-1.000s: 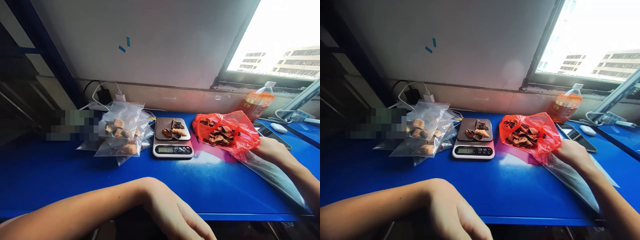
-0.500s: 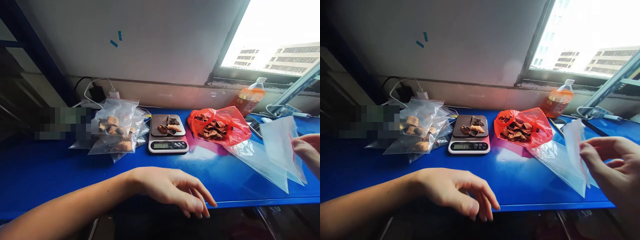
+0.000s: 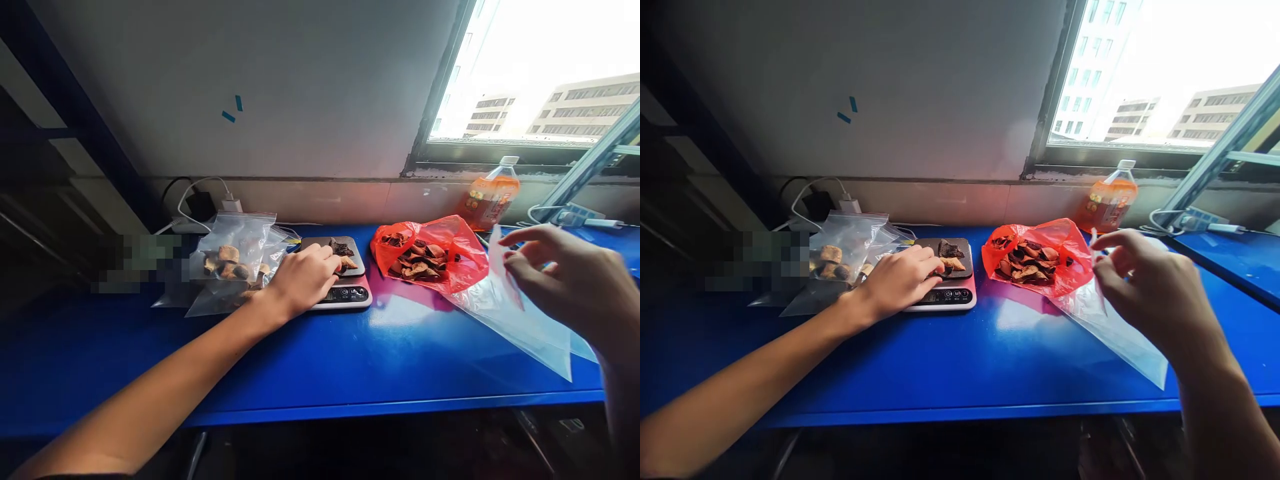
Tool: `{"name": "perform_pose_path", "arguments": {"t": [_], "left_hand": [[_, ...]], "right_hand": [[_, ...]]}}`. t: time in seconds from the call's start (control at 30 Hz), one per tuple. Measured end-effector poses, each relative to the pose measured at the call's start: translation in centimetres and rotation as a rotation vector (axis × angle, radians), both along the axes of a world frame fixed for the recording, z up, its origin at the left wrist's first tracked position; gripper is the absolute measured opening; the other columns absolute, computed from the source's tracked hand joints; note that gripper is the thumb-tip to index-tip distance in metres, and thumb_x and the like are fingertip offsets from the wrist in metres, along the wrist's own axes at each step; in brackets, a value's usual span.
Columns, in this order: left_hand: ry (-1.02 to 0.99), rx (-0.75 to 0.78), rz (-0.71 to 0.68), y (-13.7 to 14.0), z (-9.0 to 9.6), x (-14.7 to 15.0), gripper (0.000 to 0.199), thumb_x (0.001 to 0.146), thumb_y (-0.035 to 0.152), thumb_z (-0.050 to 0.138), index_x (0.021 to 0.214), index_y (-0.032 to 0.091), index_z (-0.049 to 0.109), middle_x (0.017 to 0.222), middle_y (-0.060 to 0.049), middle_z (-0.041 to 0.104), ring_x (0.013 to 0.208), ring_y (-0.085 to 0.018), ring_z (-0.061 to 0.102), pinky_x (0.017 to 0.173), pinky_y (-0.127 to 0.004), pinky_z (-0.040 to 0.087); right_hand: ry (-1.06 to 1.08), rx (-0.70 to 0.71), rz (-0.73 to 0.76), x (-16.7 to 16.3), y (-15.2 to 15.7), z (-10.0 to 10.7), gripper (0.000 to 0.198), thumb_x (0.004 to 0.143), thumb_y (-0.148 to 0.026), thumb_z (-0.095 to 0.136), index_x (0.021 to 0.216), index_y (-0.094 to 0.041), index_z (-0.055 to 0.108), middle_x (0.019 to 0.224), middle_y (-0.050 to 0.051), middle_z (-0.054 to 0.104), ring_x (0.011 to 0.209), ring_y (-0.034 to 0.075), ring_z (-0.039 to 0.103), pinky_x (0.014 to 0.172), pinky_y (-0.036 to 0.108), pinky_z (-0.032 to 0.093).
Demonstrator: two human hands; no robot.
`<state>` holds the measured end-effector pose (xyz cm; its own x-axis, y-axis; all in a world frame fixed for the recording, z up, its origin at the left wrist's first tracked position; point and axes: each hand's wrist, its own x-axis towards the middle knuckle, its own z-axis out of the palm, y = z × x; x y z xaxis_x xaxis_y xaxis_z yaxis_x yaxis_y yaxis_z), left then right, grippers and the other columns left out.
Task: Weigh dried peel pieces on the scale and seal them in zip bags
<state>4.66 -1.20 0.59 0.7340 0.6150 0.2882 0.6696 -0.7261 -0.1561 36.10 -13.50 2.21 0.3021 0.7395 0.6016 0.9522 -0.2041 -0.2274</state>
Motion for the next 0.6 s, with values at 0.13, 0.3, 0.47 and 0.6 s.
{"name": "perform_pose_path", "arguments": {"t": [0.13, 0.3, 0.47, 0.6], "left_hand": [[0.062, 0.114, -0.021, -0.3, -0.2, 0.7, 0.016, 0.09, 0.015, 0.052, 0.097, 0.019, 0.066, 0.089, -0.006, 0.064, 0.087, -0.023, 0.06, 0.059, -0.029, 0.046], [0.038, 0.213, -0.125, -0.9, -0.5, 0.3, 0.01, 0.089, 0.011, 0.053, 0.09, 0.015, 0.062, 0.084, -0.007, 0.061, 0.081, -0.022, 0.058, 0.059, -0.03, 0.046], [-0.059, 0.274, -0.428, -3.8, 0.5, 3.4, 0.015, 0.091, 0.011, 0.047, 0.082, 0.017, 0.058, 0.081, -0.005, 0.06, 0.076, -0.02, 0.056, 0.061, -0.029, 0.046], [-0.065, 0.313, -0.539, -2.8, 1.3, 9.4, 0.024, 0.094, 0.009, 0.038, 0.083, 0.014, 0.059, 0.083, -0.007, 0.061, 0.076, -0.02, 0.059, 0.056, -0.03, 0.044]], "right_hand": [[0.097, -0.137, -0.018, 2.4, 2.3, -1.0, 0.015, 0.072, -0.033, 0.053, 0.081, -0.028, 0.065, 0.055, -0.002, 0.055, 0.052, 0.016, 0.05, 0.055, 0.031, 0.034], [0.272, -0.155, -0.046, 6.5, 3.5, -3.3, 0.019, 0.071, -0.035, 0.053, 0.083, -0.027, 0.067, 0.063, -0.001, 0.061, 0.058, 0.017, 0.055, 0.059, 0.031, 0.037], [0.351, -0.173, -0.085, 8.2, 4.6, -5.2, 0.021, 0.072, -0.03, 0.052, 0.085, -0.025, 0.067, 0.066, 0.0, 0.062, 0.064, 0.018, 0.056, 0.062, 0.031, 0.038], [0.375, -0.199, -0.058, 8.1, 5.7, -6.6, 0.021, 0.074, -0.026, 0.051, 0.086, -0.021, 0.067, 0.061, 0.001, 0.058, 0.059, 0.017, 0.053, 0.06, 0.03, 0.038]]}}
